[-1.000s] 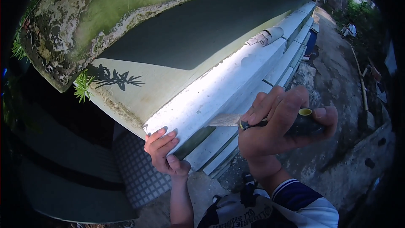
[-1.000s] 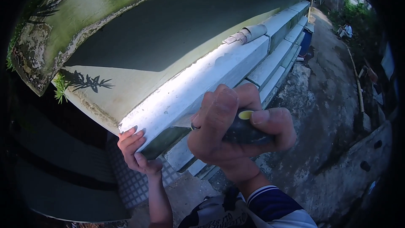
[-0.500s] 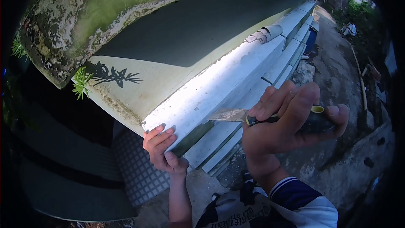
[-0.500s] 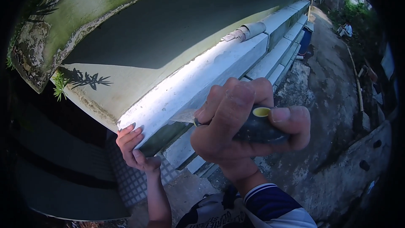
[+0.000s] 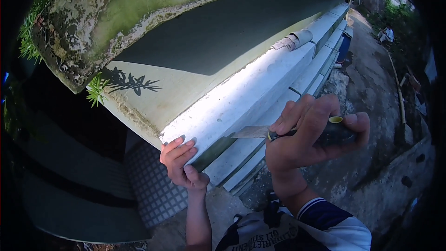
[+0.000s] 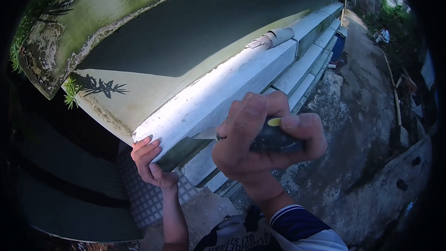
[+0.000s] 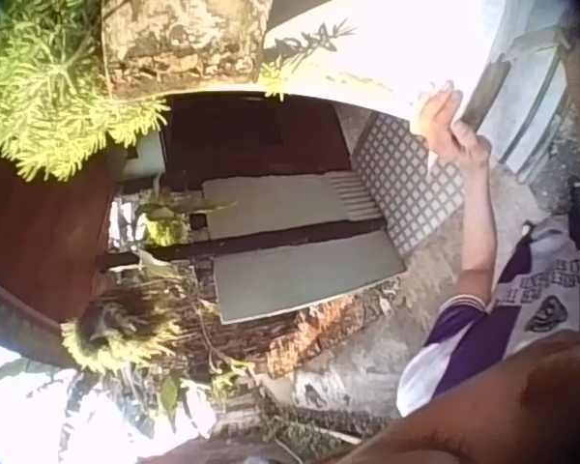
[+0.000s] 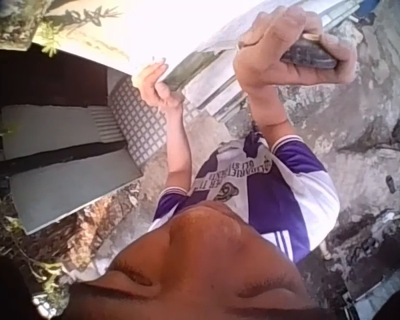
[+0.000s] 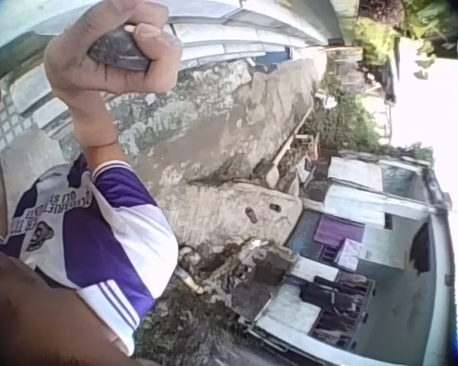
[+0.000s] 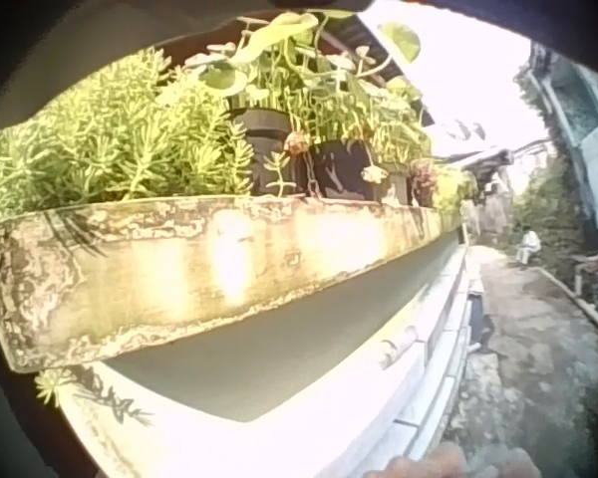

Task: The recorder scrapes a concrete wall to remove old paint or debris and then applies filler material using a putty knife.

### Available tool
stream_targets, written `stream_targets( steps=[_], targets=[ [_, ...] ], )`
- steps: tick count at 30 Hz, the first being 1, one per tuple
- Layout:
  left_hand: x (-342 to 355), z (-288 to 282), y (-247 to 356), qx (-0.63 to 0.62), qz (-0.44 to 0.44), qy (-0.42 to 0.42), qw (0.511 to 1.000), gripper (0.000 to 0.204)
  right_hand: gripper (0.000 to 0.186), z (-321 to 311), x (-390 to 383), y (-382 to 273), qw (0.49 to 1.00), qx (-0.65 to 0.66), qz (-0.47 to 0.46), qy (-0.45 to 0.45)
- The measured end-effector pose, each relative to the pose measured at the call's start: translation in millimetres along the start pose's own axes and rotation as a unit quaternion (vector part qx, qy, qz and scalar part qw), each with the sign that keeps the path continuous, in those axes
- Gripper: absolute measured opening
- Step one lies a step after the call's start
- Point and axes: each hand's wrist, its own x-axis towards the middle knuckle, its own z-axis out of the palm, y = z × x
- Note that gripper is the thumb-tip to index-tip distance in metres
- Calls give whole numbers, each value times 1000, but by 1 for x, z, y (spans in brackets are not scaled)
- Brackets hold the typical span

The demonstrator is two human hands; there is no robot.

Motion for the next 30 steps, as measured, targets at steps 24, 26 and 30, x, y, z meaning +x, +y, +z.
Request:
stream_targets(
  steps=[24,26,30],
  targets=[
    [2,8,4,-23,-7,22,999,46,33,16,-2,23,981,-187,-23,37],
    [1,8,3,-19,-6,23,1000,45,32,14,-6,28,979,-201,-24,10],
    [1,4,0,-21,-4,10,1000,43,32,7,6,-2,987,-154,35,27]
  ],
)
